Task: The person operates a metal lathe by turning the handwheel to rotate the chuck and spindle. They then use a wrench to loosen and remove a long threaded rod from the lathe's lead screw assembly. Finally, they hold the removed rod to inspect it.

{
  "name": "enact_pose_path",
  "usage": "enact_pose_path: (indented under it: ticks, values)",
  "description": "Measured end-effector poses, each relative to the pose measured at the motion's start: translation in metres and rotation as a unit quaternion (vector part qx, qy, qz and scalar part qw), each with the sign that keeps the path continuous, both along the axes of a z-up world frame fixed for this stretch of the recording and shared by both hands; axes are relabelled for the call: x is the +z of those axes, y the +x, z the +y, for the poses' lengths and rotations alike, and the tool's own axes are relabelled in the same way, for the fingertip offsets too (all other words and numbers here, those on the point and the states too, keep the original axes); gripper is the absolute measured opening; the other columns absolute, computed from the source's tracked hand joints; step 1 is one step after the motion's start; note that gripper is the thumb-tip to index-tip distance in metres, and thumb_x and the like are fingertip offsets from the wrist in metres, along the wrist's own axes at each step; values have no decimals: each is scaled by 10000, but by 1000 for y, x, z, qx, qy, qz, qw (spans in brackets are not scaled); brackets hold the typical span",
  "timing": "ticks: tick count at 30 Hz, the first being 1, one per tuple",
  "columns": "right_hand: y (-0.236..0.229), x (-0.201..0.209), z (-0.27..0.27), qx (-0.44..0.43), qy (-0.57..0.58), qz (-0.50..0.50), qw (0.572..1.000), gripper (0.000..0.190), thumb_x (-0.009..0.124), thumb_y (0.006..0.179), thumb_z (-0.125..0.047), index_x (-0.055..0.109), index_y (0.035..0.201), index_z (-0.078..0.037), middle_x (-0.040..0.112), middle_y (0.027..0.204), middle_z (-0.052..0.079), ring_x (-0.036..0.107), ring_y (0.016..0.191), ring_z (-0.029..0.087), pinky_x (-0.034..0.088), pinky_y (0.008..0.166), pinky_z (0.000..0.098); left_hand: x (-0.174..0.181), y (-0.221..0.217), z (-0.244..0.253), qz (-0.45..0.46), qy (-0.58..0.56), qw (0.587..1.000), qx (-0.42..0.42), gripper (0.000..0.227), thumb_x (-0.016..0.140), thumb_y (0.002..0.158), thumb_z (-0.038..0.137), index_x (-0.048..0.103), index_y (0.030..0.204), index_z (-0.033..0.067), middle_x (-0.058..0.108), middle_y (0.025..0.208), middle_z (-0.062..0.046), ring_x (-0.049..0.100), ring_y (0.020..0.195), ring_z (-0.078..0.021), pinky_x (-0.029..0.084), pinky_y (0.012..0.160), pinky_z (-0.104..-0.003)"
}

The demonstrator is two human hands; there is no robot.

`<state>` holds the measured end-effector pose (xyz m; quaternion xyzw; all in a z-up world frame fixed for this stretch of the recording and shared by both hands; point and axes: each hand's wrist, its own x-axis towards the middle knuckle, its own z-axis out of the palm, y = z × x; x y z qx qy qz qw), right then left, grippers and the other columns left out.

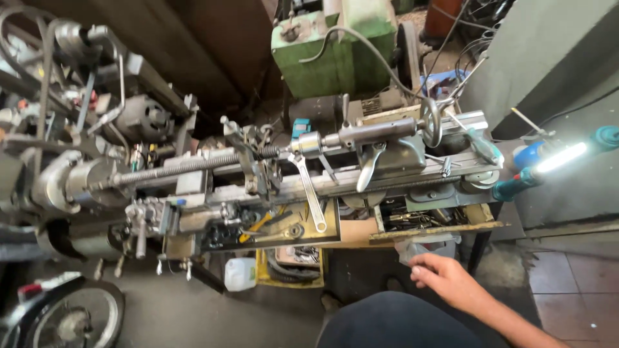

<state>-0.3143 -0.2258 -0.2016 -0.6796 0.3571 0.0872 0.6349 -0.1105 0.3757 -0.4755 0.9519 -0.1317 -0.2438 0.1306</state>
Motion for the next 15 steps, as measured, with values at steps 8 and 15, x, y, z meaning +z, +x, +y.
enact_pose_path:
  ticks: [8, 15]
  values:
    - [35, 131, -9, 4, -62, -132, 989, 283, 691, 1106, -160, 840, 1298, -16, 911, 1025, 111, 901, 891, 201, 734, 925, 349, 25, -27, -16, 124, 66, 987, 75, 450, 683, 1023, 607, 831, 1168, 207, 901, 1151, -101, 823, 1154, -363, 592, 1033, -464]
    - [39, 151, -5, 50, -143, -180, 972, 268, 677, 1110, -169, 814, 1281, -14, 917, 1022, 90, 893, 934, 159, 717, 927, 327, 48, -52, -22, 151, 72, 983, 76, 480, 685, 1036, 577, 839, 1249, 175, 901, 1204, -122, 818, 1202, -366, 583, 1082, -456]
